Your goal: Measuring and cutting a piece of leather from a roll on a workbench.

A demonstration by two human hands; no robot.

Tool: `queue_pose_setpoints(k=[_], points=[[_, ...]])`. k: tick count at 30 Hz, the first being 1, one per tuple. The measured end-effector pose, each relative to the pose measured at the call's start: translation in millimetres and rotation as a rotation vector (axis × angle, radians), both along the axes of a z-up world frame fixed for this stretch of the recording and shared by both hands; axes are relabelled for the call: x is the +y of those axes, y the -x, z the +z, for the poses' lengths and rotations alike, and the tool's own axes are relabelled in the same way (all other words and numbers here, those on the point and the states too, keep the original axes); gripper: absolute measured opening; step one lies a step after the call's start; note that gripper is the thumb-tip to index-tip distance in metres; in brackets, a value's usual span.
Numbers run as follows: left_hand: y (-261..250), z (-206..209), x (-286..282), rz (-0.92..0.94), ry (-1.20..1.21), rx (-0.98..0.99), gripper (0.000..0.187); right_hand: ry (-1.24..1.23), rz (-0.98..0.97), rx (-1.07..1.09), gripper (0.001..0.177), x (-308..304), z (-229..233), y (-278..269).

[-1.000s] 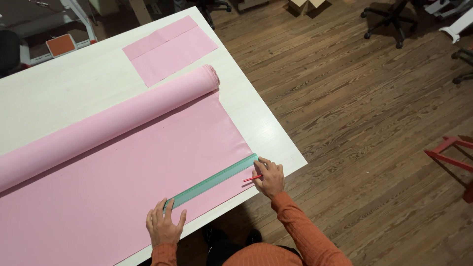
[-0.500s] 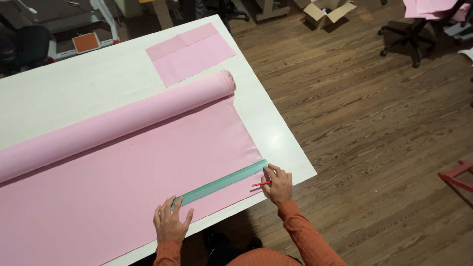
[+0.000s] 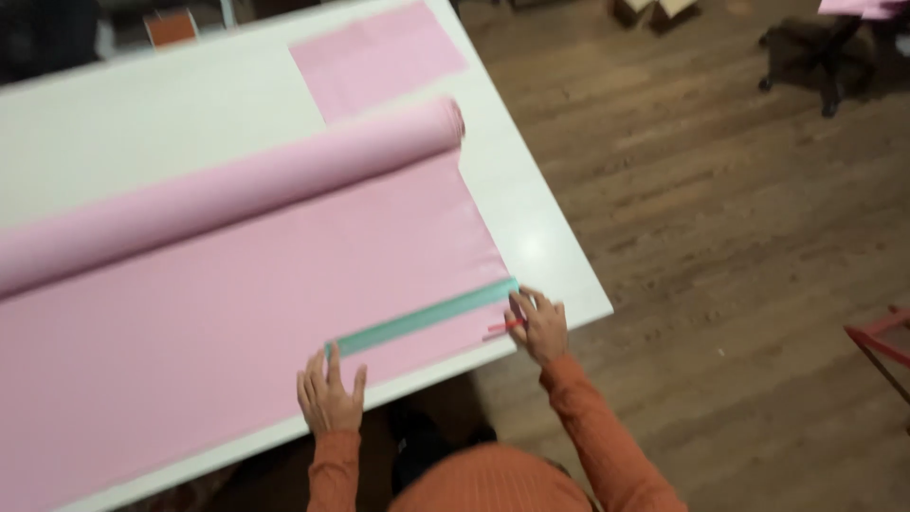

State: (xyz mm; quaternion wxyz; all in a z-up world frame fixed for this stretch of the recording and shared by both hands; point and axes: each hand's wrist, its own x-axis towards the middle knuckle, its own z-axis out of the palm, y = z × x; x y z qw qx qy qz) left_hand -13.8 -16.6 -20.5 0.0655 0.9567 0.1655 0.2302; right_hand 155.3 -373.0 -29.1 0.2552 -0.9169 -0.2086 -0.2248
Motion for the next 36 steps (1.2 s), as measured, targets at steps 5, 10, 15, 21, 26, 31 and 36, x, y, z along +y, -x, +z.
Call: queue_pose_setpoints(k=[5,10,15,21,26,31,36], points=[[21.0,-5.3,-8.4,-0.027,0.101,0.013,0.057,0.117,0.158,0.086,0.047,-30.2,2.2,2.0],[13.4,-10.3,-2.6,-0.05,0.076,0.034,0.045,0.155,0.24,0.018,0.056,-31.2,3.7,-16.9],[8.4,-13.2,-4.2,-0.055,0.042,-0.003,0.044,0.113,0.229,-0.046,0.056,-34.0,-0.2,-21.0],[16.9,-20.7,-4.1,-0.122,0.116,-0.028,0.045,0.06,0.277,-0.042,0.058,-44.3,-2.6,-21.8],[30.8,-23.8,-15.2,-0.153,0.204,-0.045,0.043,-0.009,0.309,-0.02,0.055,-61.2,-14.6,-16.3],[35.2,-31.6,-20.6,-0.116,0.28,-0.081,0.038,-0.042,0.319,-0.025,0.05,-63.9,-15.9,-11.1],[35.5,-34.0,-19.9,-0.115,0.259,-0.049,0.039,-0.058,0.304,-0.047,0.049,-64.8,-19.8,-13.7]])
